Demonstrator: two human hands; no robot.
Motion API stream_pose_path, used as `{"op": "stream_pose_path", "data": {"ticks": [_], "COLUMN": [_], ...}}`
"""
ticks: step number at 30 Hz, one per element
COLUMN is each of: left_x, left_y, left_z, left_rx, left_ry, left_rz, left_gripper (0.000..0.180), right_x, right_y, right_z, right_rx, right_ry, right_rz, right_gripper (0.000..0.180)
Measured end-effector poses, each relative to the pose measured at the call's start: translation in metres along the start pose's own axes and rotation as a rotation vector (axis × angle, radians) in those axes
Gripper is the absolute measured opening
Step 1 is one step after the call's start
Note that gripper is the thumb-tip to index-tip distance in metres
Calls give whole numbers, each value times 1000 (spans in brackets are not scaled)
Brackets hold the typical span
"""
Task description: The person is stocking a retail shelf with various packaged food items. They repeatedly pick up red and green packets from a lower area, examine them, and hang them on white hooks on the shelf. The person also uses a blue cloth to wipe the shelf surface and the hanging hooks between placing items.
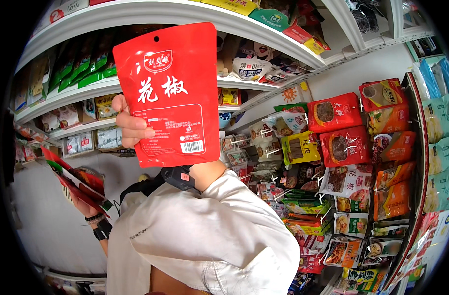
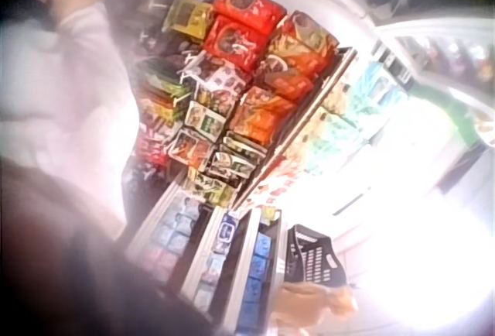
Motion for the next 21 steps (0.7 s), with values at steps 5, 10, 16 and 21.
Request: {"op": "stream_pose_path", "data": {"ticks": [5, 10, 16, 21], "left_x": [-8, -6, -16, -49], "left_y": [-7, 2, 14, 47], "left_z": [-5, 15, 47, 82], "left_rx": [67, -56, -283, -491], "left_ry": [-112, -61, 212, 91], "left_rz": [15, 27, -125, -40], "left_gripper": [43, 44, 48, 43], "right_x": [5, -7, -26, 44], "right_y": [-5, 7, 62, 92], "right_z": [0, -1, -95, -288], "right_rx": [-8, 39, -701, -1304], "right_ry": [58, 395, -841, -1416], "right_rz": [80, -36, -717, -1083], "right_gripper": [47, 48, 13, 20]}}
Point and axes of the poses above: each hand's wrist, its own z-axis towards the middle knuckle, its own x-axis out of the palm, y = z × x, the point moved 6 cm from there along z, towards the middle knuckle, and after that the axes turned 11 degrees about -z, right-handed, at the moved point
